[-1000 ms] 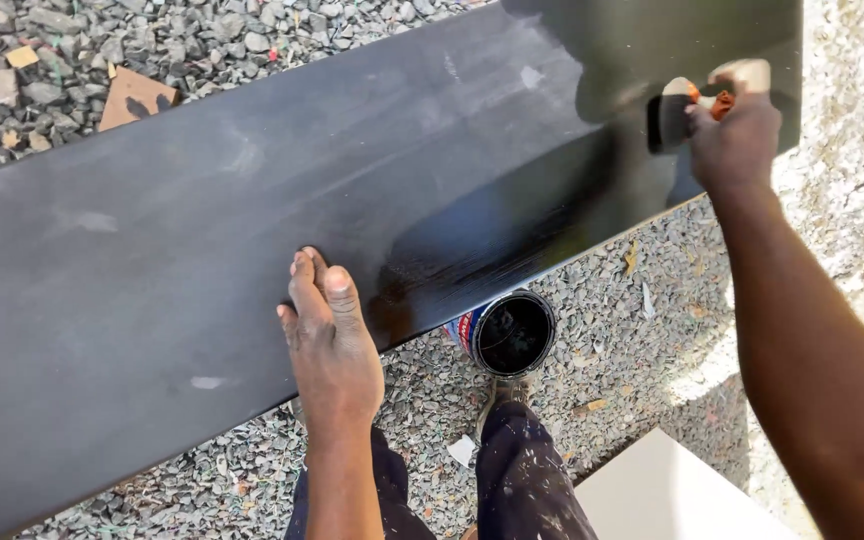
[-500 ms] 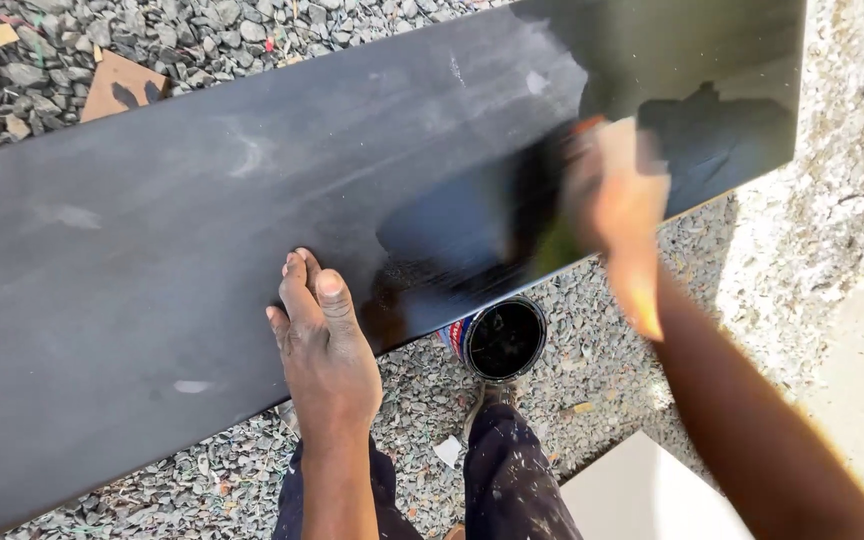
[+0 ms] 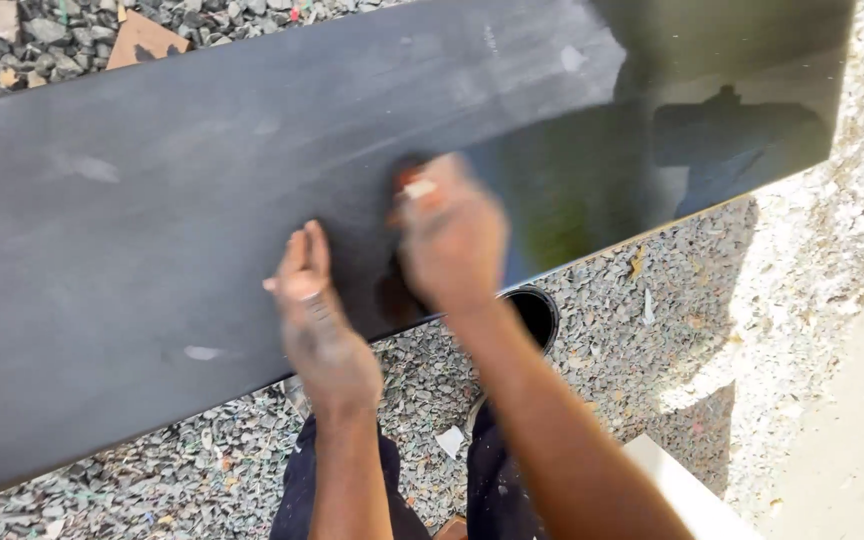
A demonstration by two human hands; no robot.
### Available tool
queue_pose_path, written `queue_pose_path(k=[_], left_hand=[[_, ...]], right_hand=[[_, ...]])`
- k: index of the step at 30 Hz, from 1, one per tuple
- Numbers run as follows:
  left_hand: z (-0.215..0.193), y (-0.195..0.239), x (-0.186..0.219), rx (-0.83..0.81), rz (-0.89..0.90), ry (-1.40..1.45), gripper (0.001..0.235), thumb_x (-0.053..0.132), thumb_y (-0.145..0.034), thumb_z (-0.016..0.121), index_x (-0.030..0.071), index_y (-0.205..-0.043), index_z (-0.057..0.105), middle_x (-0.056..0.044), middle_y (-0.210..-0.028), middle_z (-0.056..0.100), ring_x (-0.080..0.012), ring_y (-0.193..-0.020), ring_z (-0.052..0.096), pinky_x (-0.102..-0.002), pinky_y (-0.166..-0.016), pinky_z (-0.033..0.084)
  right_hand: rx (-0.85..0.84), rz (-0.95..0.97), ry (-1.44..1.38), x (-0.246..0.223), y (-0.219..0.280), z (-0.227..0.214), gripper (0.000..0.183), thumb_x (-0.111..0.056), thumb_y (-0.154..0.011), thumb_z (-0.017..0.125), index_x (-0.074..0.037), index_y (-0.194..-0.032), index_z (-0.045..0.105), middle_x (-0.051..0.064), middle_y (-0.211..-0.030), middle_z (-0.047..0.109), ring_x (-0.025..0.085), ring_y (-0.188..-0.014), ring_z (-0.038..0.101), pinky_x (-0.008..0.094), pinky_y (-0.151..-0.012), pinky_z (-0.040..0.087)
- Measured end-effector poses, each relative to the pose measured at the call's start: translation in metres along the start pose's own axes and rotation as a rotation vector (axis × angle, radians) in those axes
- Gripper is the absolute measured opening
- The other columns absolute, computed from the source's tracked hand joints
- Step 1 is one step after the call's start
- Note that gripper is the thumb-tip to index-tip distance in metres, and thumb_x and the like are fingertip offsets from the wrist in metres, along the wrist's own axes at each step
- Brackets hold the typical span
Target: Applying a dark stain to a long furniture component using a brush and repositioning the piece as needed.
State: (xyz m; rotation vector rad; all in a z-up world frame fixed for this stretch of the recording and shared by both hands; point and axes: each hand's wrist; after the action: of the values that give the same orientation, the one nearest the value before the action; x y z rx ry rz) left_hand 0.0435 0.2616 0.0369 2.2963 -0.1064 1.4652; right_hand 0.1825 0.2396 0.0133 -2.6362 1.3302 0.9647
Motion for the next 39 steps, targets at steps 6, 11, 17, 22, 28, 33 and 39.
queue_pose_path(k=[6, 11, 17, 22, 28, 33, 39], left_hand=[[-0.009, 0.005, 0.038, 0.421, 0.061, 0.156, 0.083, 0.067, -0.105, 0.024, -0.007, -0.119, 0.059, -0.021, -0.116, 0.066, -0.0350, -0.111, 0.074, -0.037, -0.107, 0.054], [-0.013, 0.024, 0.014, 0.089, -0.059, 0.827, 0.077, 0.067, -0.100, 0.034, 0.001, -0.131, 0.059, -0.022, -0.129, 0.064, -0.0429, -0.127, 0.065, -0.050, -0.122, 0.048], [0.011, 0.055, -0.007, -0.503, -0.182, 1.511, 0.078, 0.061, -0.108, 0.032, -0.003, -0.136, 0.064, -0.023, -0.138, 0.064, -0.0382, -0.133, 0.060, -0.060, -0.125, 0.036], [0.029, 0.096, -0.031, -0.606, -0.501, 1.296, 0.054, 0.041, -0.106, 0.046, -0.004, -0.105, 0.076, -0.018, -0.100, 0.078, -0.0517, -0.105, 0.071, -0.074, -0.111, 0.040], [0.054, 0.144, -0.074, -0.533, -0.942, 0.339, 0.057, 0.048, -0.098, 0.058, -0.002, -0.124, 0.071, -0.027, -0.115, 0.076, -0.0349, -0.098, 0.077, -0.047, -0.092, 0.056], [0.056, 0.155, -0.060, -0.619, -0.911, 0.104, 0.058, 0.057, -0.102, 0.046, 0.013, -0.134, 0.067, -0.016, -0.135, 0.068, -0.0276, -0.122, 0.070, -0.053, -0.110, 0.046], [0.058, 0.166, -0.064, -0.637, -0.866, 0.055, 0.057, 0.053, -0.105, 0.042, 0.008, -0.133, 0.065, -0.018, -0.134, 0.069, -0.0311, -0.124, 0.068, -0.059, -0.111, 0.042]], right_hand=[[-0.380, 0.500, -1.048, -0.060, 0.028, -0.014, 0.047, -0.049, -0.077, 0.070, -0.008, -0.094, 0.052, -0.001, -0.069, 0.041, 0.008, -0.058, 0.036, 0.025, -0.043, 0.032], [-0.327, 0.582, -1.645, 0.036, 0.055, -0.048, 0.011, -0.017, -0.096, 0.055, -0.007, -0.090, 0.056, 0.012, -0.077, 0.059, 0.026, -0.062, 0.062, 0.031, -0.051, 0.045], [-0.671, 0.266, -2.093, 0.089, 0.087, -0.076, 0.046, -0.006, -0.104, 0.056, 0.005, -0.147, 0.044, 0.032, -0.113, 0.065, 0.040, -0.100, 0.068, 0.042, -0.081, 0.061], [-0.639, 0.131, -2.004, 0.119, 0.107, -0.090, 0.014, -0.014, -0.102, 0.060, -0.001, -0.107, 0.064, 0.011, -0.093, 0.067, 0.019, -0.079, 0.066, 0.031, -0.072, 0.052], [-0.365, 0.651, -1.359, 0.200, 0.170, -0.069, 0.039, -0.005, -0.082, 0.066, 0.005, -0.119, 0.056, 0.023, -0.089, 0.070, 0.021, -0.065, 0.070, 0.027, -0.054, 0.058], [-0.309, 0.786, -0.084, 0.248, 0.198, 0.010, 0.028, -0.029, -0.091, 0.077, -0.024, -0.118, 0.076, 0.006, -0.093, 0.078, 0.023, -0.090, 0.076, 0.039, -0.074, 0.057], [-0.176, 0.689, 0.133, 0.336, 0.193, 0.103, 0.026, -0.022, -0.092, 0.069, -0.020, -0.116, 0.076, 0.017, -0.100, 0.073, 0.043, -0.096, 0.071, 0.057, -0.081, 0.060]])
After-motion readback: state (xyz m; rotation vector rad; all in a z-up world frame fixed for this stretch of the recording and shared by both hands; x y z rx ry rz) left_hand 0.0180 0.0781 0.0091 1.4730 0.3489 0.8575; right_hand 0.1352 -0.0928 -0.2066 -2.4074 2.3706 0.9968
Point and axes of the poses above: each hand's wrist, its own y-axis away from the middle knuckle, its own z-axis out of the palm, x = y × z
